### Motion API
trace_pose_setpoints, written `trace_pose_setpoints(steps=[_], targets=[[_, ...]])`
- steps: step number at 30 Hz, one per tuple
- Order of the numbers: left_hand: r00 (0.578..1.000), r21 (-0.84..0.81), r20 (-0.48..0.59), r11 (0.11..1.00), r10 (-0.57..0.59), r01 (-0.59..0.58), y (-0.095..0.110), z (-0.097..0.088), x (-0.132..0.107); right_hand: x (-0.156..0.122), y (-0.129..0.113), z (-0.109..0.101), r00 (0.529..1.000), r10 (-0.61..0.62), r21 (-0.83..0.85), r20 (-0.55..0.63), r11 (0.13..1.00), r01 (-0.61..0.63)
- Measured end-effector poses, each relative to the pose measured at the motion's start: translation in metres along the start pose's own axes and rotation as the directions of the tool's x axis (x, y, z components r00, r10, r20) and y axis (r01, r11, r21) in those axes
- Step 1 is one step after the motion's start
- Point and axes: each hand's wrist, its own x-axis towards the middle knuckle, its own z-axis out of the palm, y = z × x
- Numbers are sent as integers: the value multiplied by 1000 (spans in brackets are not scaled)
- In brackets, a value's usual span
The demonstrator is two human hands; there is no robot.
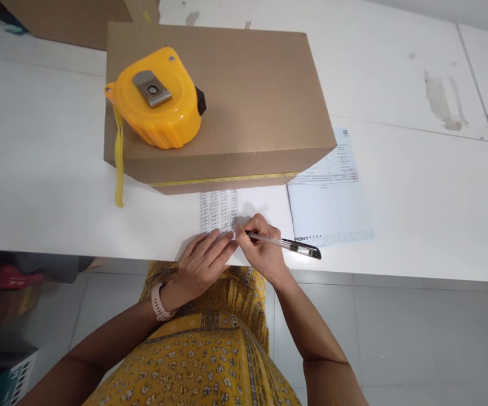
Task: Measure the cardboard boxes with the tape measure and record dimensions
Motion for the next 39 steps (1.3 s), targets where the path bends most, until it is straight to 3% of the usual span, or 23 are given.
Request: trace_pose_setpoints(steps=[39], targets=[[1000, -22, -16, 1000, 1, -1, 0, 2, -1, 2, -2, -2, 998, 42, -15, -47, 999, -43]])
